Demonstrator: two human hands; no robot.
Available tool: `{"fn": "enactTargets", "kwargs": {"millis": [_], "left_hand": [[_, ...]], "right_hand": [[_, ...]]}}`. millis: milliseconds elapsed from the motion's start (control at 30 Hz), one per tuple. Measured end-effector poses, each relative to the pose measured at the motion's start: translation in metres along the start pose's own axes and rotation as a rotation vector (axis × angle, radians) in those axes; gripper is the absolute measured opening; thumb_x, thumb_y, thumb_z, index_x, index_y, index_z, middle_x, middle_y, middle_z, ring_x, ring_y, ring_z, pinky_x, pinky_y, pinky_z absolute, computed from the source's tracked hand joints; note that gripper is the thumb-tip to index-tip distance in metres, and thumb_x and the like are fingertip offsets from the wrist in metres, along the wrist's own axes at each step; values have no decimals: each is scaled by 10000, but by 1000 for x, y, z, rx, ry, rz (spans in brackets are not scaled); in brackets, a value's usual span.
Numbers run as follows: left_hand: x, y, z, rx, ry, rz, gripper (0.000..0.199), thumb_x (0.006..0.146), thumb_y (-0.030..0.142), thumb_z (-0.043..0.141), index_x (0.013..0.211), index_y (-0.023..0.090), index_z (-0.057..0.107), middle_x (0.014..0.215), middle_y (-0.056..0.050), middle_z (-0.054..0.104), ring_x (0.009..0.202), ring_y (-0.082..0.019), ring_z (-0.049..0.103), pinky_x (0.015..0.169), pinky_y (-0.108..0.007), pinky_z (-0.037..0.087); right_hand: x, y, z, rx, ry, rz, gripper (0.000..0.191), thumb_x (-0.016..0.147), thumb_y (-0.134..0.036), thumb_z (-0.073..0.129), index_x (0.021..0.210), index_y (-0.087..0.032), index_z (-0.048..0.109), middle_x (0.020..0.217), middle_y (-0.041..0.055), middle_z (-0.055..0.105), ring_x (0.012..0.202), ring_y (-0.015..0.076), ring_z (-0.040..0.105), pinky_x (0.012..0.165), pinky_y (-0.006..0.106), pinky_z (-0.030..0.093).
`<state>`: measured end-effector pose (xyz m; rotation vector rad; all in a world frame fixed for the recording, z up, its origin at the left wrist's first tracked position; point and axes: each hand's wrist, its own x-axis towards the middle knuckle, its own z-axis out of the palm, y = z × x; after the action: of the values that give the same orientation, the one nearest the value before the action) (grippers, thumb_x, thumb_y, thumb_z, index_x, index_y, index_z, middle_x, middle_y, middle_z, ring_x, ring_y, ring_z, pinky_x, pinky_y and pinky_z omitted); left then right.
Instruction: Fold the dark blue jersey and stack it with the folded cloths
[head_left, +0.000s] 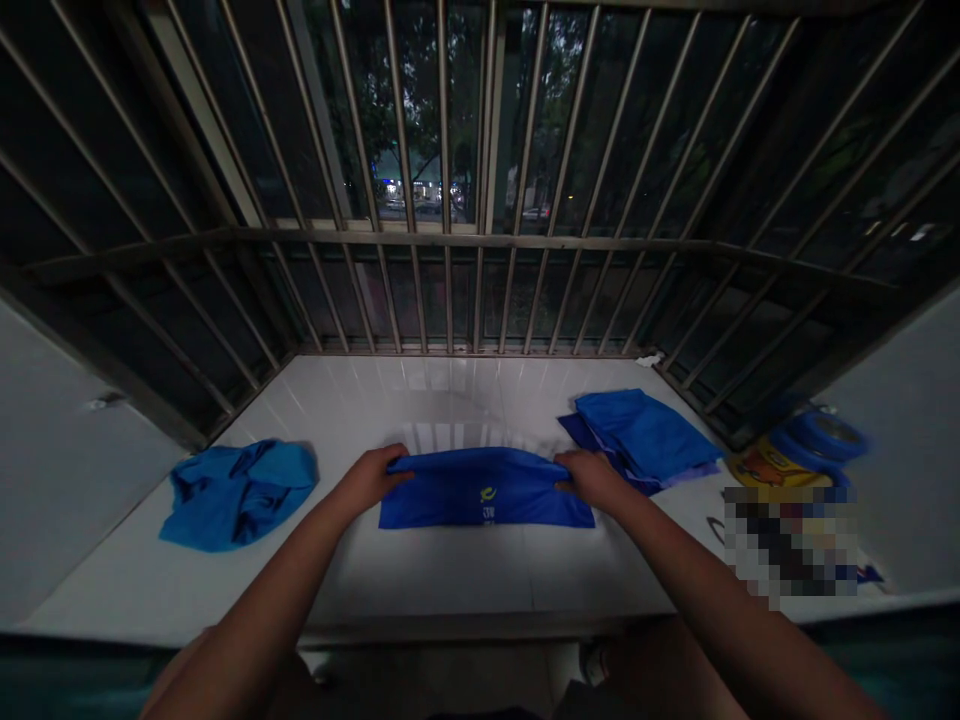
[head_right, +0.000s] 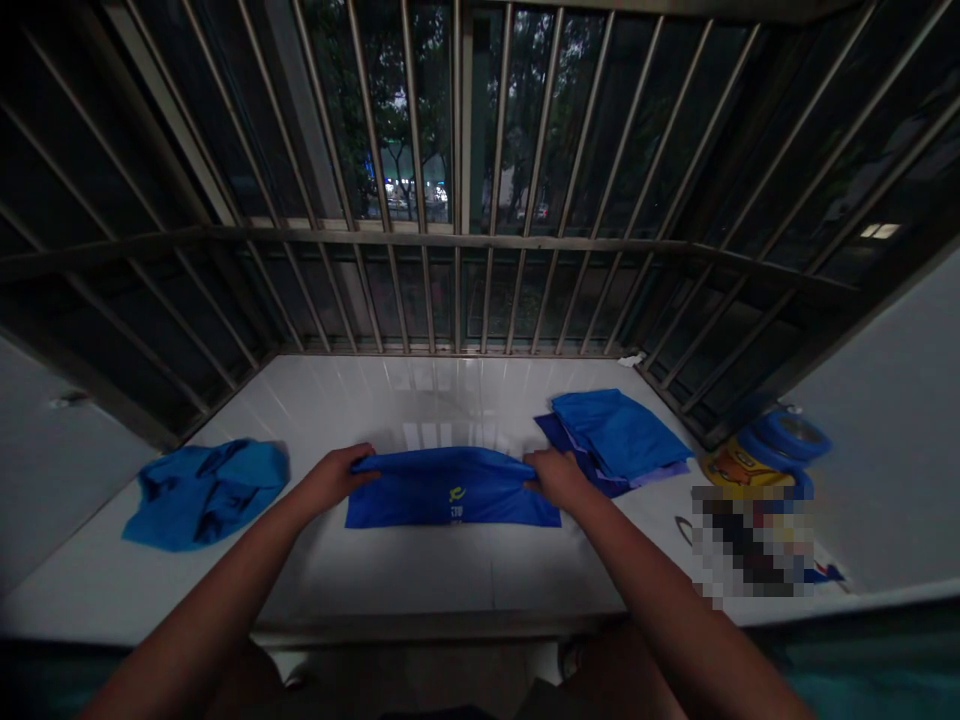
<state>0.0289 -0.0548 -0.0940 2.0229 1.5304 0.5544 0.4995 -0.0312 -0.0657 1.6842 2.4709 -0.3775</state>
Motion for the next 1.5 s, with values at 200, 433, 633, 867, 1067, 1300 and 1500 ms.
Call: {"fn": "enactTargets", "kwargs": {"millis": [200,433,633,867,1067,1300,1500], "left_hand": [[-63,7,15,36,246,284,128,921,190,621,967,265,715,1172,-57,834,1129,-260,764,1044,-408,558],[-145,-28,98,168,82,243,364,924,158,662,1214,338,788,1490,-71,741,1303,-303,740,1124,-506,609],[-131,-12,97,100,189,174,343,1069,378,624,1388,322,737,1424,-89,770,1316,-297,728,1156,-525,598],[-61,-16,77,-108,226,70,372,995,512,650,1194,242,813,1357,-154,784,1270,-327,737,1149,-542,577],[-52,-23,64,-644,266,-334,723,872,844,622,1103,169,740,1073,-137,820,870,-254,793,746,-383,653],[-48,7,75,-917,123,-571,760,936,864,559,1142,147,705,1024,-148,816,788,-239,811,750,-395,668],[-45,-1,74,-460,162,-407,509,832,714,720,827,204,707,758,-29,743,790,-248,746,758,-362,589]], "right_hand": [[-52,2,10,-224,328,65,274,1015,-163,591,1202,-248,772,1242,140,735,1206,330,636,1011,428,458],[-107,21,105,138,246,214,515,976,-115,472,1447,-181,669,1497,167,639,1300,255,680,1135,371,493],[-84,2,107,197,212,721,760,1077,-674,474,1413,-9,626,1304,305,709,1202,400,734,1039,461,550],[-54,0,77,313,173,690,539,1063,-517,548,1252,-58,759,1190,271,800,1145,363,783,936,380,564],[-40,-37,37,292,385,560,456,1098,-502,489,1284,-150,710,1168,191,818,1080,315,788,853,341,542],[-7,-212,25,97,271,76,229,1088,-187,515,1235,-190,691,1179,163,800,1027,274,791,798,314,560],[8,-305,86,76,74,-269,308,1054,-70,503,1237,-122,745,1125,142,824,957,298,801,765,367,624]]}}
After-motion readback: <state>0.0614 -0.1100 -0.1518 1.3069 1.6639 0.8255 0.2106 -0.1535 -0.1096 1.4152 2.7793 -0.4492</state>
